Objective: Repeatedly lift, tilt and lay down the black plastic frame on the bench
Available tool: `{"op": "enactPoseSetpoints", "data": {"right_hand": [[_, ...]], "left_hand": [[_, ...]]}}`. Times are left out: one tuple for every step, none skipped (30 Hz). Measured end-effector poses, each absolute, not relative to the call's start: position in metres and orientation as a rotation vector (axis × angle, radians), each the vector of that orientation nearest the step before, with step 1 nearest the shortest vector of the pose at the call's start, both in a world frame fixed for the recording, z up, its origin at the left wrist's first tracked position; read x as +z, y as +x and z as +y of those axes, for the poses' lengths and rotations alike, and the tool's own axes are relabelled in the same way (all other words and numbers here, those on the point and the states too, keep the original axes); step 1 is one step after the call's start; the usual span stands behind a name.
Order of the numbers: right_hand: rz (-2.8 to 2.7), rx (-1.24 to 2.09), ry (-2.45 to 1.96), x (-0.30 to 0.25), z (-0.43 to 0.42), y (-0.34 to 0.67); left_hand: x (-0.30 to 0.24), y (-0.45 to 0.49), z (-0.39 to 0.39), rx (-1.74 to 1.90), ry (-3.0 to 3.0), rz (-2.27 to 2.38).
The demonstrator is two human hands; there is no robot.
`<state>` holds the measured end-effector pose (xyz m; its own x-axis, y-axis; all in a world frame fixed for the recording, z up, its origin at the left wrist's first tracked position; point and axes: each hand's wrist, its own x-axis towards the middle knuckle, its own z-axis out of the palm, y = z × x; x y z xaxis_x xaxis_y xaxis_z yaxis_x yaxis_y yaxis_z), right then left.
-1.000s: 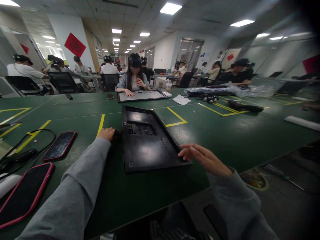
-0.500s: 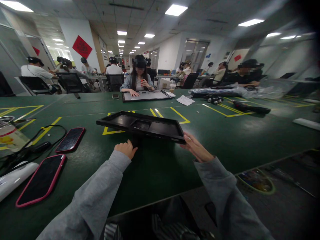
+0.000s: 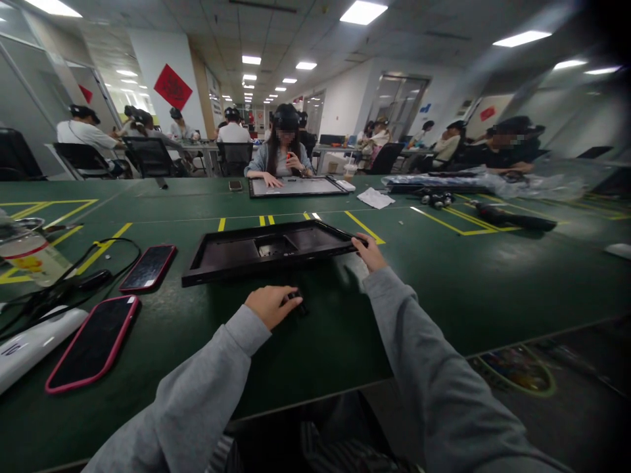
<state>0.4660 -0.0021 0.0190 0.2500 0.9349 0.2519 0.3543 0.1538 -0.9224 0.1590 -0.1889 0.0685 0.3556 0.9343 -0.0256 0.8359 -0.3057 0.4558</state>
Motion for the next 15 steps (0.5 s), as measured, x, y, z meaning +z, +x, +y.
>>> {"op": "enactPoseSetpoints", "data": {"right_hand": [[-1.327,0.584,-1.415,0.019,-0.001,0.466],[-1.345,0.520,-1.414,0.019,0.000,0.465],[-1.361,0.472,-1.404,0.018,-0.001,0.464],[-1.373,0.437,-1.389,0.017,-0.003,0.463],[-1.383,0.412,-1.369,0.016,-0.004,0.463],[-1.389,0.393,-1.350,0.015,-0.006,0.462],[-1.390,0.376,-1.334,0.015,-0.008,0.461],[-1.389,0.365,-1.323,0.014,-0.009,0.460],[-1.387,0.364,-1.316,0.013,-0.010,0.460],[-1.386,0.371,-1.311,0.013,-0.011,0.461],[-1.386,0.383,-1.305,0.013,-0.012,0.461],[-1.383,0.394,-1.298,0.013,-0.013,0.462],[-1.374,0.401,-1.290,0.013,-0.014,0.462],[-1.361,0.401,-1.287,0.013,-0.016,0.463],[-1.346,0.392,-1.292,0.012,-0.017,0.464]], "left_hand": [[0.072,0.150,-0.188,0.532,2.247,1.582],[0.075,0.138,-0.188,0.770,2.246,1.670],[0.078,0.125,-0.187,1.015,2.215,1.796],[0.080,0.110,-0.187,1.260,2.147,1.935],[0.080,0.094,-0.187,1.489,2.038,2.084],[0.079,0.077,-0.185,1.681,1.910,2.209],[0.075,0.061,-0.184,1.824,1.779,2.299],[0.070,0.045,-0.181,1.926,1.655,2.354],[0.064,0.031,-0.177,1.969,1.567,2.354],[0.056,0.019,-0.173,1.980,1.499,2.300],[0.048,0.010,-0.167,1.977,1.413,2.219],[0.041,0.003,-0.162,1.946,1.296,2.129],[0.034,-0.002,-0.156,1.911,1.180,2.050],[0.028,-0.005,-0.151,1.895,1.098,1.993],[0.024,-0.005,-0.147,1.900,1.040,1.950]]}}
